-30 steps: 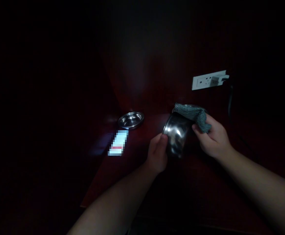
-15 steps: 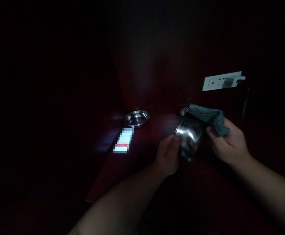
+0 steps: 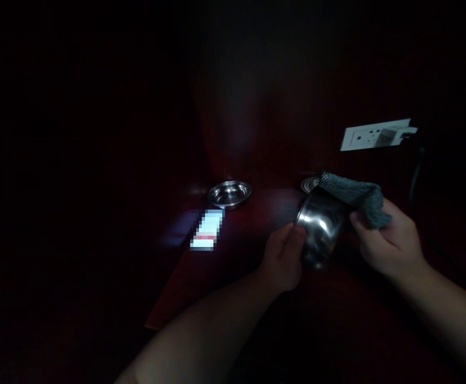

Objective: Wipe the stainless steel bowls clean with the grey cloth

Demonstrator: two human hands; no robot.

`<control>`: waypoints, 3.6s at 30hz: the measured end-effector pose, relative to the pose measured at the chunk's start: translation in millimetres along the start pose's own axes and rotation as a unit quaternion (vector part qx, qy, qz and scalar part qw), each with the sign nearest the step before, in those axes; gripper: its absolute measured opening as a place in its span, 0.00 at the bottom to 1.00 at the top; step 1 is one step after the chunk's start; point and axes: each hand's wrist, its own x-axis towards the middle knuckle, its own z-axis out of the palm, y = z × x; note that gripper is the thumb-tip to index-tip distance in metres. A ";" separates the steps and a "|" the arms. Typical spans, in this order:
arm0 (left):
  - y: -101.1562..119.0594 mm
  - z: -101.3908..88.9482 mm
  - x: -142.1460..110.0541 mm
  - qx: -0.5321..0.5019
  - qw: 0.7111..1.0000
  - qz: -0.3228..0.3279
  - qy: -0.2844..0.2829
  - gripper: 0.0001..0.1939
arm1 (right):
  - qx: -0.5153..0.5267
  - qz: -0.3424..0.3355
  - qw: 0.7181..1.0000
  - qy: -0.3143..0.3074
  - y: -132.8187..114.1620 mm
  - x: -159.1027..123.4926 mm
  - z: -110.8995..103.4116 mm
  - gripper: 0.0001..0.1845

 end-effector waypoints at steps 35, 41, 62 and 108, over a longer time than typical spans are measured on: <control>2.1 1.3 0.5 -0.001 0.999 0.051 -0.018 0.23 | -0.041 -0.054 0.997 0.022 -3.9 3.6 1.5 0.06; 1.6 0.5 0.5 0.025 0.999 0.034 -0.012 0.24 | -0.041 -0.061 0.997 0.017 -5.3 4.4 2.4 0.06; 3.6 1.1 0.0 0.022 0.999 0.027 -0.014 0.24 | -0.024 -0.018 0.999 0.022 -1.0 1.3 0.7 0.08; 10.7 7.3 -5.4 0.056 0.998 0.003 0.002 0.24 | -0.093 0.077 0.993 0.012 -22.9 3.0 -8.1 0.15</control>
